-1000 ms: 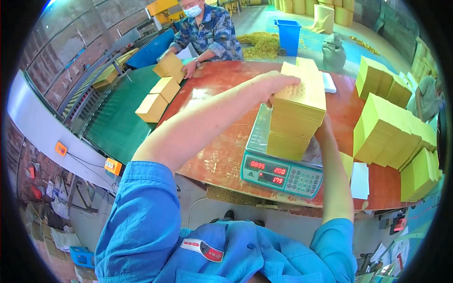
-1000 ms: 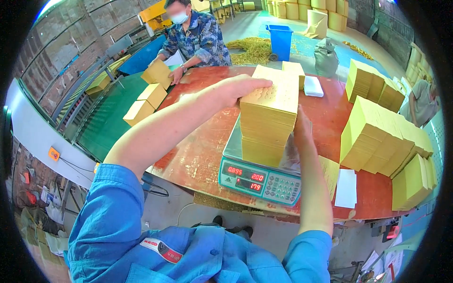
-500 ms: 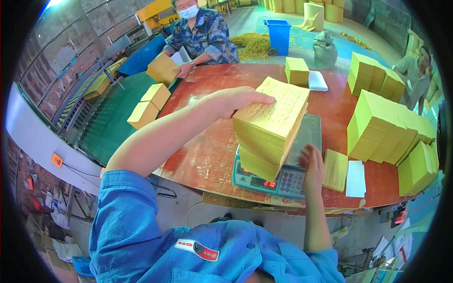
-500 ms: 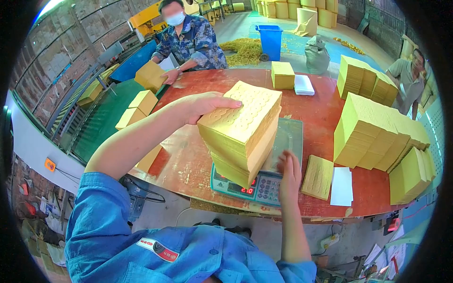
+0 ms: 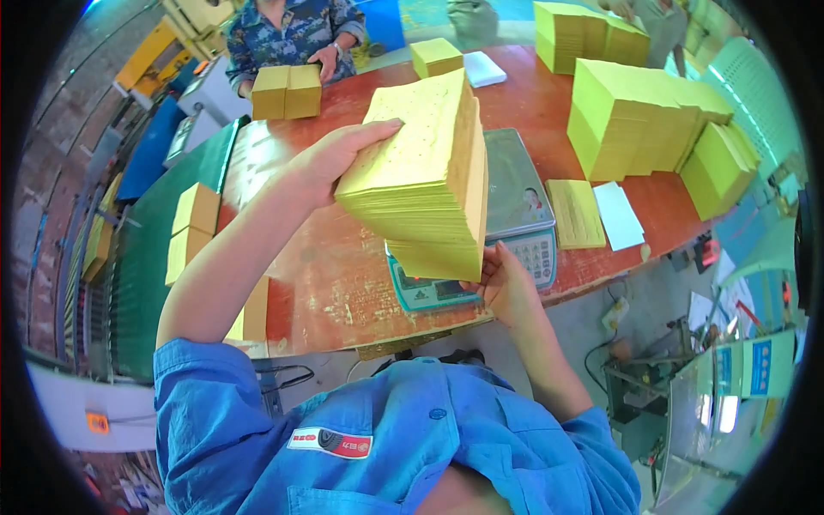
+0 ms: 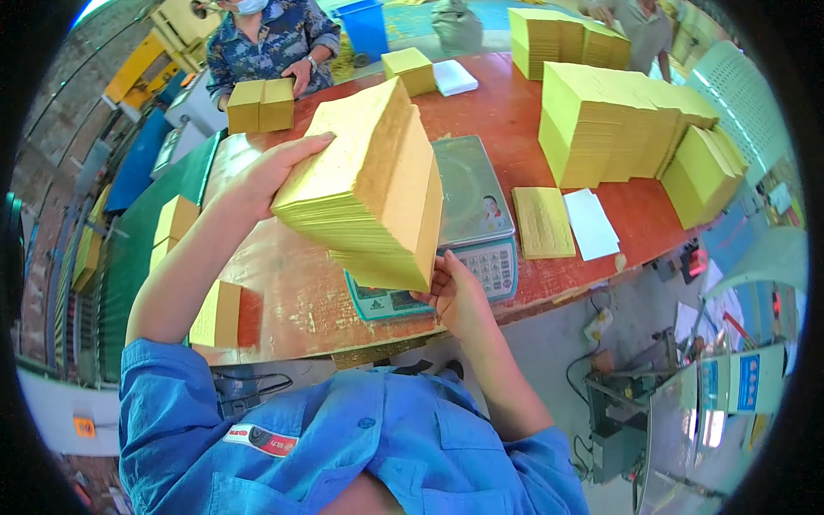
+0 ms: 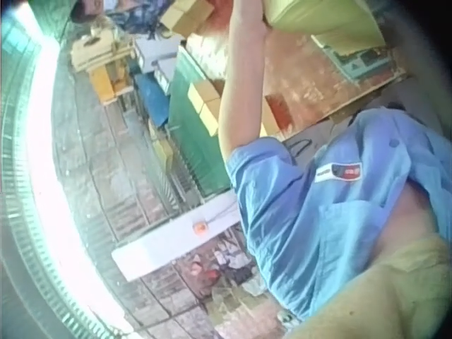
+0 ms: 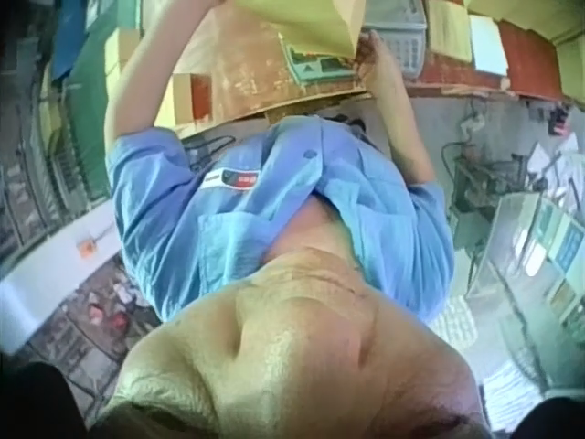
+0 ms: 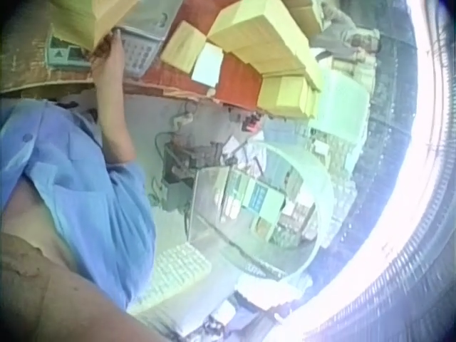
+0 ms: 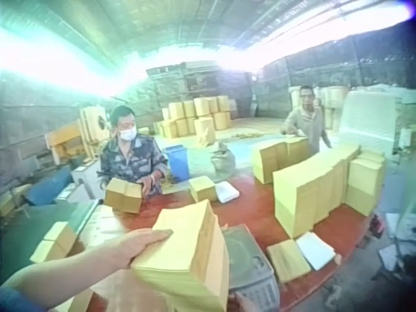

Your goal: Weighing and stacking yellow paper sheets at a work station.

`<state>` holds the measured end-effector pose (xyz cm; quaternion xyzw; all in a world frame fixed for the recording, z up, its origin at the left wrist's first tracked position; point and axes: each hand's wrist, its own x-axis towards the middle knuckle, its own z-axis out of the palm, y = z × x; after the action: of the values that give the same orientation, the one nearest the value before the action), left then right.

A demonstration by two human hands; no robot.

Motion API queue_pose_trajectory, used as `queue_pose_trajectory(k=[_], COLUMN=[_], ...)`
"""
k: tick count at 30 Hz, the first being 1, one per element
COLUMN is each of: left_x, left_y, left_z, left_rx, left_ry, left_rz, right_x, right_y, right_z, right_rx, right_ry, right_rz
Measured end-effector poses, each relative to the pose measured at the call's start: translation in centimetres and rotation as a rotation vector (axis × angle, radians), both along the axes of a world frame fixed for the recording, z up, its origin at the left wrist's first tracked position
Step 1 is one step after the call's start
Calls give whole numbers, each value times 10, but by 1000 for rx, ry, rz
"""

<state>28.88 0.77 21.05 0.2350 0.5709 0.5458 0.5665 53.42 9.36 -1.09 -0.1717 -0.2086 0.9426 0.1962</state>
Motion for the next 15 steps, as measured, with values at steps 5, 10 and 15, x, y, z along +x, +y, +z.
queue_pose_trajectory(k=[5, 10, 15], left_x=[-29, -66, -127], left_y=[-62, -162, -217], left_z=[-31, -123, -190], left_rx=[48, 214, 381], left_ry=[-203, -335, -536], left_rz=[160, 338, 613], right_x=[-19, -39, -131], right_y=[-32, -71, -88], right_z=[61, 86, 115], right_rx=[101, 656, 951], right_ry=[-303, -426, -446], right_rz=[-112, -93, -11])
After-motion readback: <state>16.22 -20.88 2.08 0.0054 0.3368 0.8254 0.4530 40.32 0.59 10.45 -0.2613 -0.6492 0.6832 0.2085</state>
